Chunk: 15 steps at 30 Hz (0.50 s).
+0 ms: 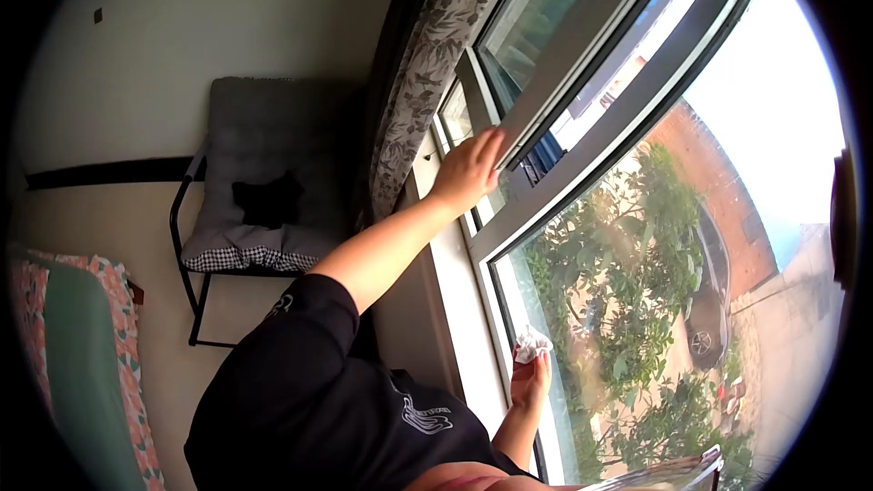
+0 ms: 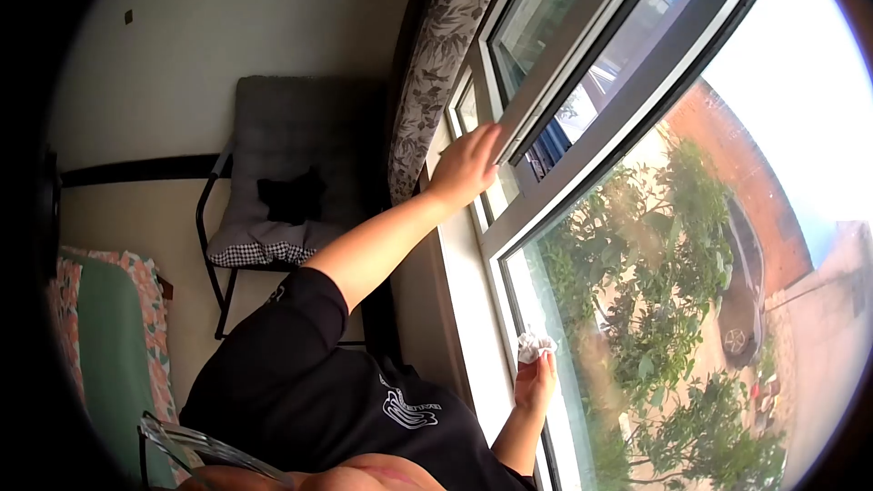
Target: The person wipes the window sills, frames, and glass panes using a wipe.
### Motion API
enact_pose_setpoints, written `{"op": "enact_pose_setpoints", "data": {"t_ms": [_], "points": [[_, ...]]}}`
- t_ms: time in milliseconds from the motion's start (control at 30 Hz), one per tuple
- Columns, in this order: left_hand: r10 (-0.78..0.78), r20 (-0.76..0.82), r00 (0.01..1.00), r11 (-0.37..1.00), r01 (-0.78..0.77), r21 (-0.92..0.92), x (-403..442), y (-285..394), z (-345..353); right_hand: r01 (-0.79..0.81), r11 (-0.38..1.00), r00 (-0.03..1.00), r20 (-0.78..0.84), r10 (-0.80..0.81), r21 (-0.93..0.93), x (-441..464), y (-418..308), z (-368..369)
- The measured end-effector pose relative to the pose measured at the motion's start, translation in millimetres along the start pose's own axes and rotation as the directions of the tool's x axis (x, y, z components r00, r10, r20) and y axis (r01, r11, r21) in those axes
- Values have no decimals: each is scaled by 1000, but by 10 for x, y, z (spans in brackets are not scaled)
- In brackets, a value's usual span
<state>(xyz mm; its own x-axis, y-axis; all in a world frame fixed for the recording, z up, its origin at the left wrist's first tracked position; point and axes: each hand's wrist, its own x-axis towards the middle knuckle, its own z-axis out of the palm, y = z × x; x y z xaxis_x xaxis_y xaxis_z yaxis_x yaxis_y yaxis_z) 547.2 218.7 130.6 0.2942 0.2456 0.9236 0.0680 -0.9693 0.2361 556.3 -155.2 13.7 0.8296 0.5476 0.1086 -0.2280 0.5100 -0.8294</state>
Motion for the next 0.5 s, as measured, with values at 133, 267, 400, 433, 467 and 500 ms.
{"op": "enact_pose_setpoints", "data": {"t_ms": [133, 267, 400, 433, 467, 500], "points": [[72, -20, 997, 997, -71, 18, 129, 88, 170, -8, 998, 1000, 2, 8, 69, -2, 33, 33], [109, -62, 992, 991, -104, 83, 64, 104, 173, -6, 998, 1000, 31, 4, 56, 7, 80, 180], [151, -140, 978, 988, -144, 63, 25, -95, -41, -64, 996, 996, 62, 60, 60, -29, 125, 120], [148, -155, 977, 987, -137, 83, 6, -145, -127, -83, 995, 995, 69, 79, 58, -47, 128, 96], [144, -168, 975, 986, -127, 107, -21, -198, -229, -85, 993, 994, 73, 79, 79, -64, 126, 85], [121, -164, 979, 988, -102, 116, -60, -275, -293, -94, 991, 993, 82, 86, 100, -77, 127, 76]]}}
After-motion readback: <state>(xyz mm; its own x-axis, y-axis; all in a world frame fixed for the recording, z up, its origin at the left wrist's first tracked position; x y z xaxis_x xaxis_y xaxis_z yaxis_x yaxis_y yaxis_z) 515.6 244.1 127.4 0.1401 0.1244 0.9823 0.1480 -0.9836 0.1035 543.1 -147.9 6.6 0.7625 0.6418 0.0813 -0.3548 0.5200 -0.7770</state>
